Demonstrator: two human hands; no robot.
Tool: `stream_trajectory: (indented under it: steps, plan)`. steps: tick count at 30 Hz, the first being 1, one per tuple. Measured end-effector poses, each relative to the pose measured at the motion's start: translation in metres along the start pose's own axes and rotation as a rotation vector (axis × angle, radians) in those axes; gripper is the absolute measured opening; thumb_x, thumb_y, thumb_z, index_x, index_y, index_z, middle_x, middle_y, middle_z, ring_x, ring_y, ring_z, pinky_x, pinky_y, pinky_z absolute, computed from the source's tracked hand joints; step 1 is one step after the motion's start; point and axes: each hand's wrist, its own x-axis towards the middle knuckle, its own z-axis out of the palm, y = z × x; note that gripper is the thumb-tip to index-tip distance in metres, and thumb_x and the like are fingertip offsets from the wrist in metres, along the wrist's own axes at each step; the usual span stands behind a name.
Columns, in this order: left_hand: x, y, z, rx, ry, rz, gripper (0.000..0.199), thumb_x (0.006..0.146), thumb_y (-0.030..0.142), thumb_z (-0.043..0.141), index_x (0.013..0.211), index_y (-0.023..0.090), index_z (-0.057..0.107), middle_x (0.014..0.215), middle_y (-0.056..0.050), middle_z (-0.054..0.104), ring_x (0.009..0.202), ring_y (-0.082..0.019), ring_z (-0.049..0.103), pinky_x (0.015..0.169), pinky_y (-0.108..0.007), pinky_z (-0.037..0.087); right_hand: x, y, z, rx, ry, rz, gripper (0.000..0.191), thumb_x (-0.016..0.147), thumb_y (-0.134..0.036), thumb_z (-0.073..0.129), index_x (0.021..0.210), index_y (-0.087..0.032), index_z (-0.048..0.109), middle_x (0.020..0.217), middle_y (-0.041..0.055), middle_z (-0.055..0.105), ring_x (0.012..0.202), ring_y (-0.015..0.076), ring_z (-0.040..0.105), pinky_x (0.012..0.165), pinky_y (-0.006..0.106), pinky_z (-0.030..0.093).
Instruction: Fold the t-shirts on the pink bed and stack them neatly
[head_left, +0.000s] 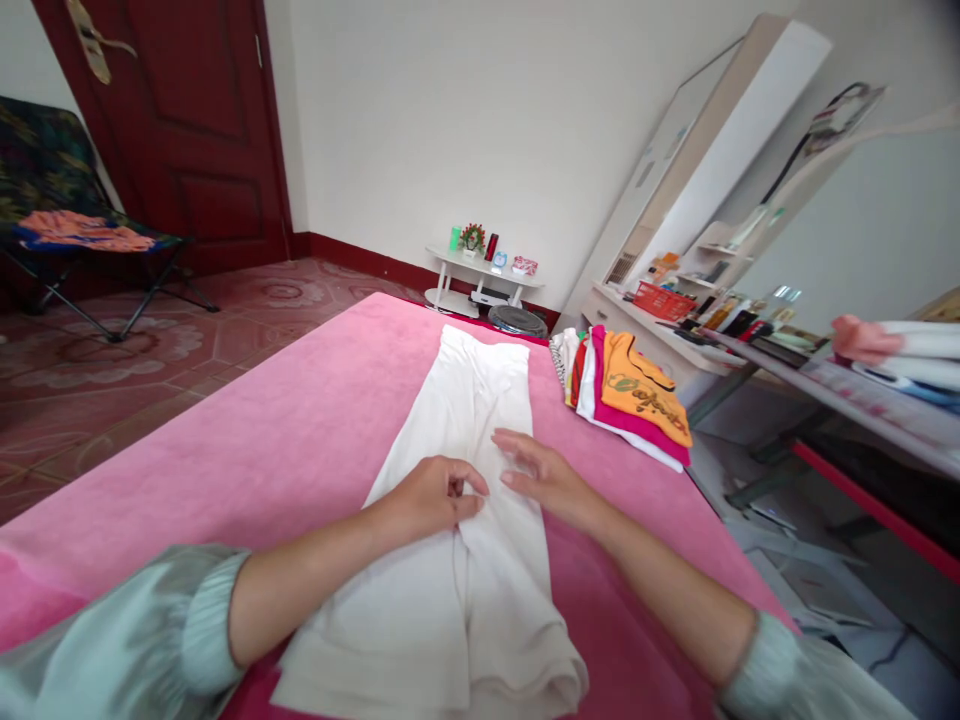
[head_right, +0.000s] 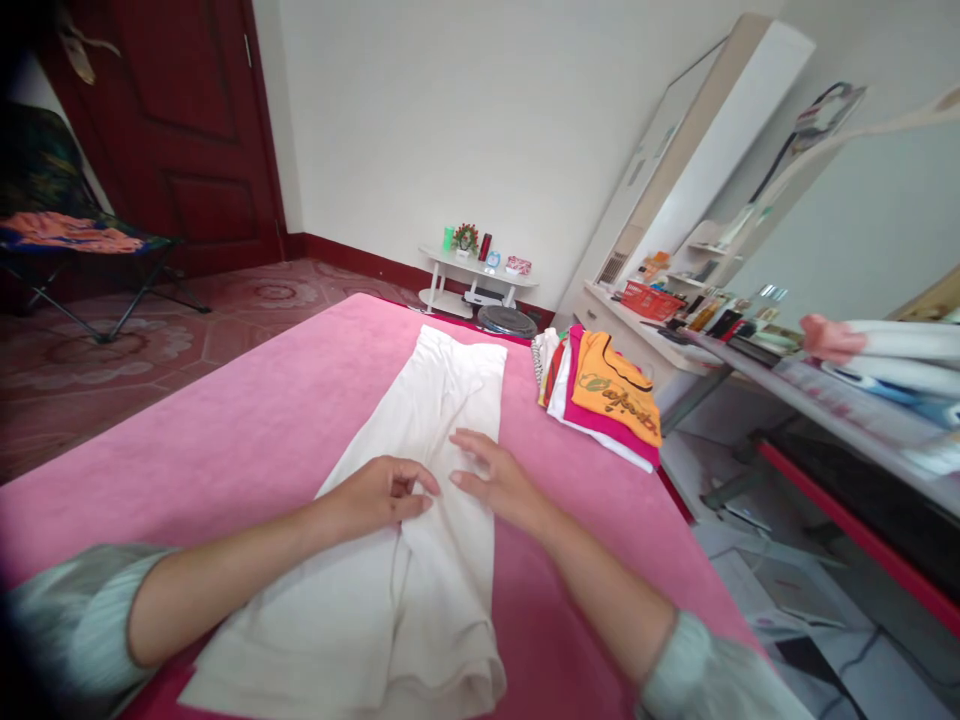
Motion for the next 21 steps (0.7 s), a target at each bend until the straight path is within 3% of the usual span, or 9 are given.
stream_trajectory:
  steps: [4, 8, 12, 16, 18, 21]
  plan:
    - [-0.009, 0.001, -0.003, 0.013, -0.112, 0.039, 0.038, 0.074, 0.045, 0.065, 0.096, 0.013, 0.069, 0.050, 0.007, 0.040, 0.046, -0.006, 0.032, 0.044, -0.019, 0.023, -0.078, -0.043, 0.009, -0.173, 0.054, -0.099, 0.025, 0.086, -0.042, 0.055, 0.103, -0.024, 0.062, 0.109, 0.0055, 0.060, 0.105, 0.0188, 0.054, 0.091, 0.034, 0.041]
    - [-0.019, 0.001, -0.003, -0.017, -0.190, 0.050, 0.043, 0.072, 0.046, 0.068, 0.099, 0.013, 0.069, 0.052, 0.006, 0.042, 0.047, -0.005, 0.032, 0.045, -0.018, 0.024, -0.124, -0.065, 0.034, -0.599, 0.037, -0.296, 0.024, 0.073, -0.038, 0.070, 0.091, -0.024, 0.063, 0.093, 0.0040, 0.060, 0.086, 0.0202, 0.052, 0.074, 0.033, 0.040]
    - [-0.021, 0.008, 0.004, -0.129, -0.057, 0.028, 0.041, 0.070, 0.047, 0.069, 0.090, 0.011, 0.069, 0.051, 0.006, 0.043, 0.047, -0.005, 0.035, 0.046, -0.017, 0.032, -0.134, -0.068, 0.048, -0.785, 0.133, -0.381, 0.005, 0.077, -0.018, 0.059, 0.076, -0.021, 0.056, 0.082, 0.0024, 0.060, 0.075, 0.0176, 0.049, 0.067, 0.031, 0.036]
    - [-0.027, 0.029, 0.007, -0.201, 0.047, -0.054, 0.039, 0.070, 0.047, 0.067, 0.086, 0.012, 0.065, 0.059, 0.002, 0.055, 0.051, -0.010, 0.051, 0.048, -0.022, 0.045, -0.132, -0.077, 0.045, -0.605, 0.225, -0.340, 0.006, 0.081, -0.015, 0.050, 0.081, -0.021, 0.051, 0.076, 0.0017, 0.058, 0.072, 0.0152, 0.051, 0.067, 0.028, 0.037]
    - [-0.033, 0.034, 0.003, -0.159, 0.059, -0.088, 0.037, 0.070, 0.045, 0.066, 0.086, 0.012, 0.064, 0.060, 0.003, 0.054, 0.049, -0.010, 0.051, 0.044, -0.022, 0.046, -0.130, -0.081, 0.047, -0.500, 0.184, -0.346, 0.006, 0.081, -0.015, 0.050, 0.083, -0.021, 0.050, 0.077, 0.0010, 0.059, 0.072, 0.0140, 0.054, 0.067, 0.026, 0.038]
    - [-0.044, 0.027, -0.007, -0.058, 0.032, -0.147, 0.031, 0.068, 0.037, 0.067, 0.087, 0.013, 0.064, 0.059, 0.006, 0.046, 0.046, -0.009, 0.048, 0.043, -0.023, 0.046, -0.131, -0.081, 0.055, -0.411, -0.011, -0.325, 0.006, 0.077, -0.021, 0.057, 0.082, -0.022, 0.052, 0.081, -0.0007, 0.063, 0.069, 0.0118, 0.057, 0.063, 0.022, 0.039]
